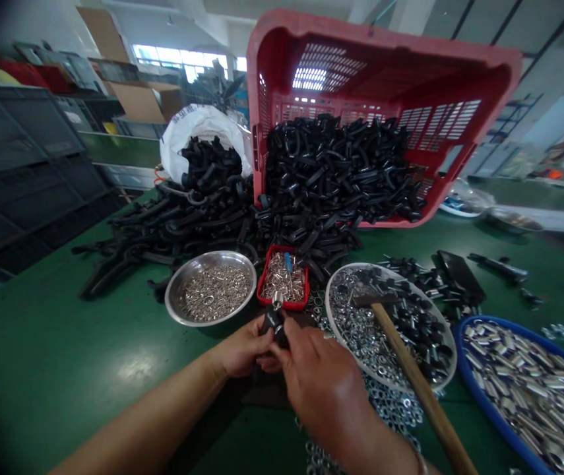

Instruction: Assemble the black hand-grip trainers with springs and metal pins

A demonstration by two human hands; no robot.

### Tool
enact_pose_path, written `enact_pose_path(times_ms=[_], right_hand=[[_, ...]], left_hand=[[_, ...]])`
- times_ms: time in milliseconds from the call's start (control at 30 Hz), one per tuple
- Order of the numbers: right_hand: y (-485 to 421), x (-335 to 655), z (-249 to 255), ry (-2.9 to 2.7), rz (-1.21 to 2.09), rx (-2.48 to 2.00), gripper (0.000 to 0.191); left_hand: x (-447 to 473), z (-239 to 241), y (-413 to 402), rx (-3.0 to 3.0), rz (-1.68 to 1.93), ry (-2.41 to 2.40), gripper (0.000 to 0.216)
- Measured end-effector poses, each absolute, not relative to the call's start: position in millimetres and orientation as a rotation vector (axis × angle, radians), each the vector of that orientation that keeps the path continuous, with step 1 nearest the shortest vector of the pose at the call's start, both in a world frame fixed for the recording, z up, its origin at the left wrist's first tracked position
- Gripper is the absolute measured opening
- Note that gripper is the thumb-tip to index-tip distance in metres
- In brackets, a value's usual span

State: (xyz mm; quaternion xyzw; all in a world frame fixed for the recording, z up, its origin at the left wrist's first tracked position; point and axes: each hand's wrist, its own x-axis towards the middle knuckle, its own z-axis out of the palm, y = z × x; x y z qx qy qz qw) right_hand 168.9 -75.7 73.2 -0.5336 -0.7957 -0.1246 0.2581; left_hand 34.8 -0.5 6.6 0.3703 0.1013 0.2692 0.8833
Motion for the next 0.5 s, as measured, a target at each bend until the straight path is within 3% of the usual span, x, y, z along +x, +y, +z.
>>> enact_pose_path(times_ms=[200,367,433,500], right_hand=[[-56,177,52,-1.859,0.139,-1.800,0.045],[-49,186,55,-1.541,1.221,-1.778,0.065],[-48,190,58,-1.640,1.173,-1.816,0.067],[-47,192,60,-1.842,0.701,-1.866,0.063]], left_hand=[[48,11,-7,0.900,0.698,0.487,0.039],[55,13,-15,0.994,0.914,0.615,0.044],[56,11,-16,0.900,0.903,0.599,0.045],[57,11,-15,0.807,0.904,0.624,0.043]])
